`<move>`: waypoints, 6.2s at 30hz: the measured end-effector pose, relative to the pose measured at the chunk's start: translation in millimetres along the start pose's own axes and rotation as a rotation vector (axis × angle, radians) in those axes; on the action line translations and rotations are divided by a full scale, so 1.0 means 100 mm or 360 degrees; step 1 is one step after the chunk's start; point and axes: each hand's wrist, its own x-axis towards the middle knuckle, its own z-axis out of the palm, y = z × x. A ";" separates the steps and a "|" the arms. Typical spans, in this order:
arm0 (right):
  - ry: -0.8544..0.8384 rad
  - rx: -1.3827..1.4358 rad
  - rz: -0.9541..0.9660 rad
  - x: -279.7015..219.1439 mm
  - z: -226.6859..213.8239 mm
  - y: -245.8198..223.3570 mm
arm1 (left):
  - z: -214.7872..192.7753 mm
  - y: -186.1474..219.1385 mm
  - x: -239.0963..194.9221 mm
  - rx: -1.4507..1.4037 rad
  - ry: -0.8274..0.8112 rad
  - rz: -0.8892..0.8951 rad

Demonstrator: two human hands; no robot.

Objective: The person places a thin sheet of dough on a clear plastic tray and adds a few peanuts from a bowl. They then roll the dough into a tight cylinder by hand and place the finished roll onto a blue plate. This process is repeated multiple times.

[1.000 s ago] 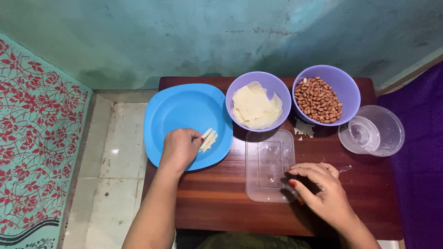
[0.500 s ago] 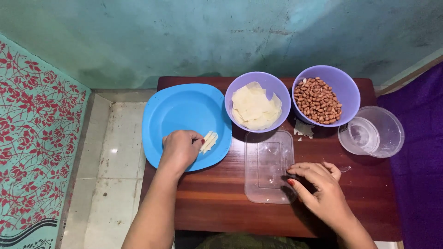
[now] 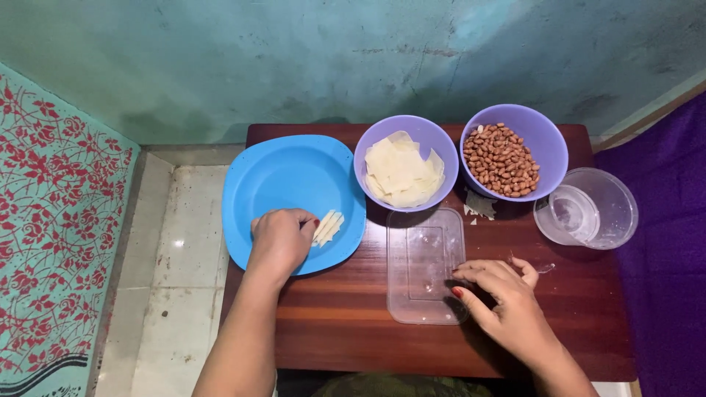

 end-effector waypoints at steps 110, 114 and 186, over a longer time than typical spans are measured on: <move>0.0244 -0.0153 -0.0428 0.14 0.01 0.02 | 0.64 0.87 -0.71 -0.0228 0.0356 0.1336; 0.0323 -0.0343 -0.0438 0.30 -0.45 0.04 | 0.60 0.86 -0.69 -0.0350 0.0236 0.1416; 0.0371 -0.0727 -0.0237 1.68 -0.67 0.68 | 0.67 0.87 -0.63 -0.0415 0.0064 0.1548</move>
